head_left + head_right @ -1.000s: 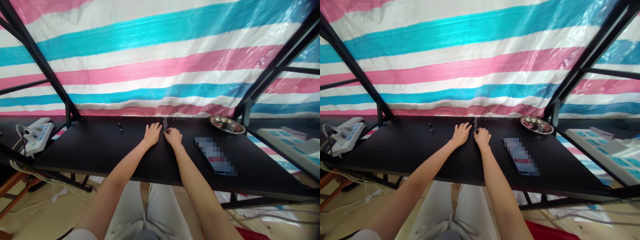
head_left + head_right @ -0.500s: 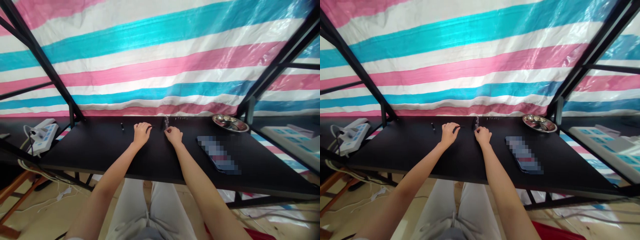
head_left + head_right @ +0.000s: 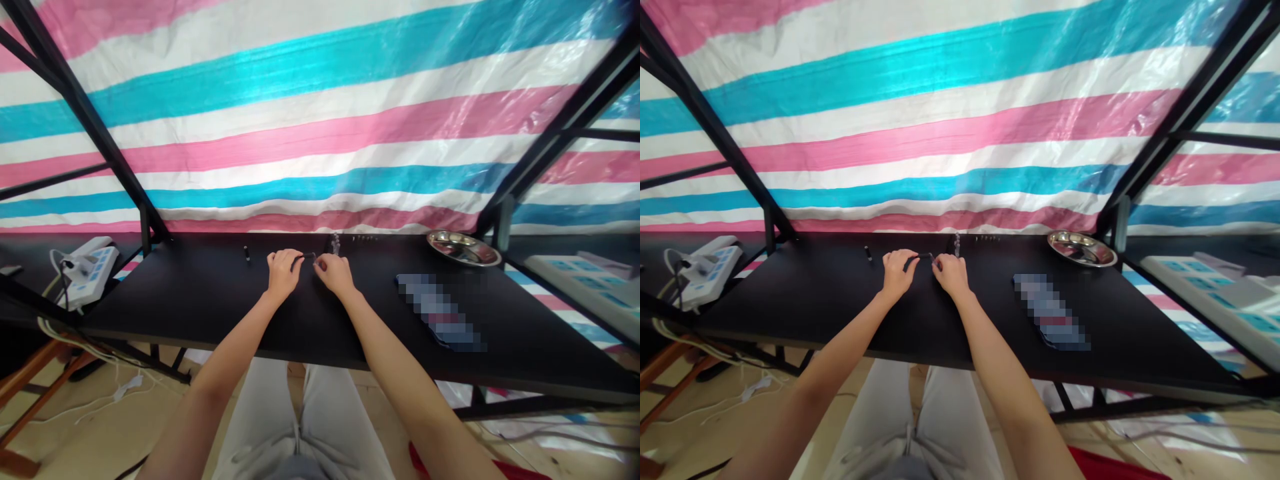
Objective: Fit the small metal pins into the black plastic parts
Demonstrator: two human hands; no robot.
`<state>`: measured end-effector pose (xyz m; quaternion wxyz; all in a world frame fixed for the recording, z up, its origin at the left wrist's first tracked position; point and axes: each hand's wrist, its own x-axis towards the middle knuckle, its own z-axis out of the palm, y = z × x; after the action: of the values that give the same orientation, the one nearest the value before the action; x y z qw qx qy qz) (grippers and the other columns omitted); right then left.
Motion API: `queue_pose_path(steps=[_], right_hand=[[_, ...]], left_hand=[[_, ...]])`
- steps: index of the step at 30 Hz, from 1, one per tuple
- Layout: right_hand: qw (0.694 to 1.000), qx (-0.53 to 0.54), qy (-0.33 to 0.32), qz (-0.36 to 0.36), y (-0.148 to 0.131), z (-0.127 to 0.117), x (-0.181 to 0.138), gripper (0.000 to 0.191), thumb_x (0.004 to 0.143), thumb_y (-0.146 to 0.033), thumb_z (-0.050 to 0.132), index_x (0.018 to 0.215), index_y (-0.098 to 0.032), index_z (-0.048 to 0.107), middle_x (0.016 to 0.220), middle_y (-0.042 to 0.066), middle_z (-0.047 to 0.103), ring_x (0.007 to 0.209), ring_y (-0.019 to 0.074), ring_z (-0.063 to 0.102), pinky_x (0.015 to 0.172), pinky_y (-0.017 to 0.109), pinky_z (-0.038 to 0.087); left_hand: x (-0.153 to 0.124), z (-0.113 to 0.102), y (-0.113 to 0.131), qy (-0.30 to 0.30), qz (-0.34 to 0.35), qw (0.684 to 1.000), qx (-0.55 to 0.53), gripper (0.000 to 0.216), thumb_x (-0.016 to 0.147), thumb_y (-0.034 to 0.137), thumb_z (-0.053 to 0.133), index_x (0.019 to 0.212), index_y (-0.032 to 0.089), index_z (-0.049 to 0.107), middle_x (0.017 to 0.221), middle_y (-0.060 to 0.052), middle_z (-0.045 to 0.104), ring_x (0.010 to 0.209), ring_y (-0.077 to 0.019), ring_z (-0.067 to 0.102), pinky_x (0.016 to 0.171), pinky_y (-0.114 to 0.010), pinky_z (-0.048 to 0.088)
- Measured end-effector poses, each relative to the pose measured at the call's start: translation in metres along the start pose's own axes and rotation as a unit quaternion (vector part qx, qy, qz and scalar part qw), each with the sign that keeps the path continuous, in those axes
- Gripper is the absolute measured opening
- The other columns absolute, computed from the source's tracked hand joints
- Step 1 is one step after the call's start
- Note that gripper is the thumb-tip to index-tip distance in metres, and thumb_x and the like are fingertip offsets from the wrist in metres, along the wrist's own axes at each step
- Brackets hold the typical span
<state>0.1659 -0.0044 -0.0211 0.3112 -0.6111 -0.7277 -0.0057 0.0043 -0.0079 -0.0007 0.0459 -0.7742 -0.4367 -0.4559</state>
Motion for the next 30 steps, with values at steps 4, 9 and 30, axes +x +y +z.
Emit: queue_pose_path(steps=[4,9,30], right_hand=[[1.0,-0.005,0.007,-0.01,0.0004,0.0007,0.0001,0.013,0.08,-0.024,0.047,0.074,-0.017,0.057,0.068,0.002,0.058,0.068,0.0154,0.049,0.064,0.028,0.022],[1.0,-0.014,0.006,-0.026,0.0,0.001,0.0,0.012,0.079,-0.024,0.048,0.074,-0.017,0.057,0.071,0.003,0.059,0.068,0.0156,0.049,0.064,0.028,0.023],[1.0,0.014,-0.004,-0.024,-0.0065,-0.0023,-0.0003,0.009,0.077,-0.024,0.05,0.073,-0.018,0.056,0.064,0.0,0.056,0.066,0.0148,0.05,0.063,0.027,0.024]], left_hand=[[-0.0001,0.0013,-0.002,0.007,0.005,1.0,-0.004,0.018,0.087,0.029,0.045,0.088,0.019,0.061,0.093,-0.004,0.067,0.086,-0.0152,0.058,0.084,-0.034,0.031],[-0.0025,0.0031,-0.0036,-0.016,0.024,1.0,-0.012,0.027,0.088,0.032,0.043,0.106,0.02,0.059,0.103,-0.006,0.065,0.096,-0.0164,0.056,0.087,-0.033,0.033],[-0.0098,0.0061,-0.0051,-0.041,0.029,0.998,-0.033,0.024,0.087,0.026,0.042,0.102,0.022,0.06,0.109,-0.006,0.06,0.101,-0.0161,0.054,0.089,-0.033,0.035]])
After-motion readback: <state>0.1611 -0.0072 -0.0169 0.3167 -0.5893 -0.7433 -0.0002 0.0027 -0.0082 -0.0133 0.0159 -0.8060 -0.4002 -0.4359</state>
